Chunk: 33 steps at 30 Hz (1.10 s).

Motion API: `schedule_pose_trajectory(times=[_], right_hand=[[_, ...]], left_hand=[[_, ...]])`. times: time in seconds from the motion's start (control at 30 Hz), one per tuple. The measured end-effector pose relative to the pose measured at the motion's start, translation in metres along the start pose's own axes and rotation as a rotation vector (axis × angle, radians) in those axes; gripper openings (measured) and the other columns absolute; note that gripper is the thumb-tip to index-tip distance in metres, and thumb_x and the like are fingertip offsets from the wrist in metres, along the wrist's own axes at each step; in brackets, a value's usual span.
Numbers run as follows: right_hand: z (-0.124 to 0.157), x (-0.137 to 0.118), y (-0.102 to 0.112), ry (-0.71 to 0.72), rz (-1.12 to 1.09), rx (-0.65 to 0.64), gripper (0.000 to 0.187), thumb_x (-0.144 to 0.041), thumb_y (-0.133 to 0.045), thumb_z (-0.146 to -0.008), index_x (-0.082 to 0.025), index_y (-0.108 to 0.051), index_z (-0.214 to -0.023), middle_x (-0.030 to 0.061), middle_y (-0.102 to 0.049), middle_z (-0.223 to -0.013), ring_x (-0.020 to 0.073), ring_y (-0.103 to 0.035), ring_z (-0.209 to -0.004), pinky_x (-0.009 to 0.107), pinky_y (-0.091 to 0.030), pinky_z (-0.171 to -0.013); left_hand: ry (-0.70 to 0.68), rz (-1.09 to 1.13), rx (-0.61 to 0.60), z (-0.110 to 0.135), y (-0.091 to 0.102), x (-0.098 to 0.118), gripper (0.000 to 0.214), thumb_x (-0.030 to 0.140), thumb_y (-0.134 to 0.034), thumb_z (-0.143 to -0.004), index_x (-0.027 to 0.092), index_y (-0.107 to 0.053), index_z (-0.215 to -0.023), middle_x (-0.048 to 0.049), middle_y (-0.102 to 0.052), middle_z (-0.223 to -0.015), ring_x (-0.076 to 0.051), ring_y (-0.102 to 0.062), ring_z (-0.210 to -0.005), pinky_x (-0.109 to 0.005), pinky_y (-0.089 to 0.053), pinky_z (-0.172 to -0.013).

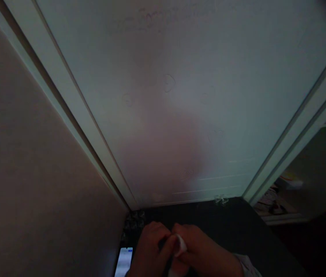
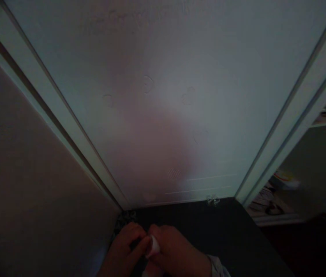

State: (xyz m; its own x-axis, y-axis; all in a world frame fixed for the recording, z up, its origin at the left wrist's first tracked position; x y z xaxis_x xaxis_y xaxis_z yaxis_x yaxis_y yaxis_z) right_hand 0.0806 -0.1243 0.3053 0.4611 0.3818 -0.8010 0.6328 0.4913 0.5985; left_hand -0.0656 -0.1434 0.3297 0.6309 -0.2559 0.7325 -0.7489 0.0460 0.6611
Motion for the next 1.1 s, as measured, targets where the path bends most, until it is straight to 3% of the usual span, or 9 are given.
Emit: schedule_pose_trajectory(times=[0.17, 0.33, 0.43, 0.57, 0.73, 0.93, 1.1], right_hand=[[0.004, -0.011, 0.008, 0.028, -0.138, -0.071, 0.012, -0.023, -0.063, -0.073, -0.019, -0.058, -0.083, -0.0022, -0.060, -0.077, 0.0130, -0.054, -0.067, 0.020, -0.035, -0.056], [0.012, -0.016, 0.010, -0.003, -0.329, 0.005, 0.010, -0.027, -0.057, -0.080, -0.018, -0.054, -0.084, -0.0037, -0.054, -0.070, 0.0103, -0.046, -0.059, 0.019, -0.034, -0.051], [0.017, -0.016, 0.008, 0.027, -0.373, 0.073, 0.018, -0.035, -0.053, -0.083, -0.018, -0.053, -0.077, -0.0033, -0.048, -0.066, 0.0105, -0.042, -0.058, 0.020, -0.033, -0.049], [0.023, -0.018, 0.008, 0.162, -0.498, 0.070, 0.030, -0.048, -0.056, -0.078, -0.018, -0.055, -0.078, -0.0002, -0.050, -0.073, 0.0137, -0.046, -0.065, 0.024, -0.038, -0.058], [0.031, -0.023, 0.010, 0.259, -0.621, 0.023, 0.046, -0.058, -0.034, -0.086, -0.018, -0.058, -0.080, 0.0039, -0.055, -0.081, 0.0180, -0.053, -0.078, 0.032, -0.040, -0.073], [0.042, -0.019, 0.005, 0.082, -0.555, 0.085, 0.030, -0.047, -0.045, -0.085, -0.019, -0.053, -0.084, 0.0003, -0.051, -0.076, 0.0147, -0.048, -0.070, 0.026, -0.040, -0.065], [0.053, -0.011, 0.005, 0.064, -0.501, 0.194, 0.021, -0.040, -0.043, -0.088, -0.020, -0.050, -0.089, 0.0004, -0.051, -0.079, 0.0150, -0.047, -0.072, 0.026, -0.040, -0.067]], left_hand=[[0.066, 0.128, -0.029, 0.003, 0.016, -0.002, 0.019, 0.026, -0.058, -0.074, 0.019, -0.064, -0.057, -0.0014, -0.060, -0.063, -0.017, -0.055, -0.066, -0.026, -0.042, -0.063], [0.084, 0.220, 0.010, 0.009, 0.021, -0.006, 0.021, 0.027, -0.056, -0.076, 0.018, -0.061, -0.059, -0.0004, -0.057, -0.064, -0.016, -0.052, -0.065, -0.025, -0.040, -0.064], [0.102, 0.283, 0.035, 0.014, 0.023, -0.005, 0.022, 0.028, -0.056, -0.077, 0.017, -0.058, -0.057, 0.0003, -0.054, -0.063, -0.015, -0.050, -0.064, -0.025, -0.039, -0.063], [0.144, 0.378, 0.055, 0.020, 0.028, -0.001, 0.024, 0.032, -0.057, -0.075, 0.017, -0.057, -0.056, 0.0013, -0.049, -0.061, -0.014, -0.046, -0.061, -0.024, -0.038, -0.060], [0.151, 0.411, 0.038, 0.027, 0.027, 0.007, 0.025, 0.033, -0.056, -0.075, 0.017, -0.054, -0.056, 0.0016, -0.047, -0.060, -0.014, -0.045, -0.060, -0.024, -0.037, -0.059], [0.122, 0.317, 0.031, 0.031, 0.017, 0.017, 0.025, 0.032, -0.053, -0.079, 0.018, -0.052, -0.058, 0.0020, -0.047, -0.062, -0.015, -0.046, -0.063, -0.024, -0.037, -0.060], [0.040, 0.207, 0.009, 0.029, 0.008, 0.029, 0.026, 0.032, -0.049, -0.082, 0.018, -0.051, -0.060, 0.0001, -0.049, -0.066, -0.016, -0.048, -0.065, -0.025, -0.037, -0.062]])
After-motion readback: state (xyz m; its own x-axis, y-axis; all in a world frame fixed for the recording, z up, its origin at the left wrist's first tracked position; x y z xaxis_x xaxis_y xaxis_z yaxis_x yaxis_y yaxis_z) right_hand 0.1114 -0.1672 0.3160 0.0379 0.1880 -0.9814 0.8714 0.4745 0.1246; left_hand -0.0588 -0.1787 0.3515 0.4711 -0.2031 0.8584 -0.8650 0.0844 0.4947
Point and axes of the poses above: each hand's wrist, its own z-axis away from the middle knuckle, its own y-axis out of the back of the hand, x = y × z, the point moved 2 cm from there along -z, towards the middle knuckle
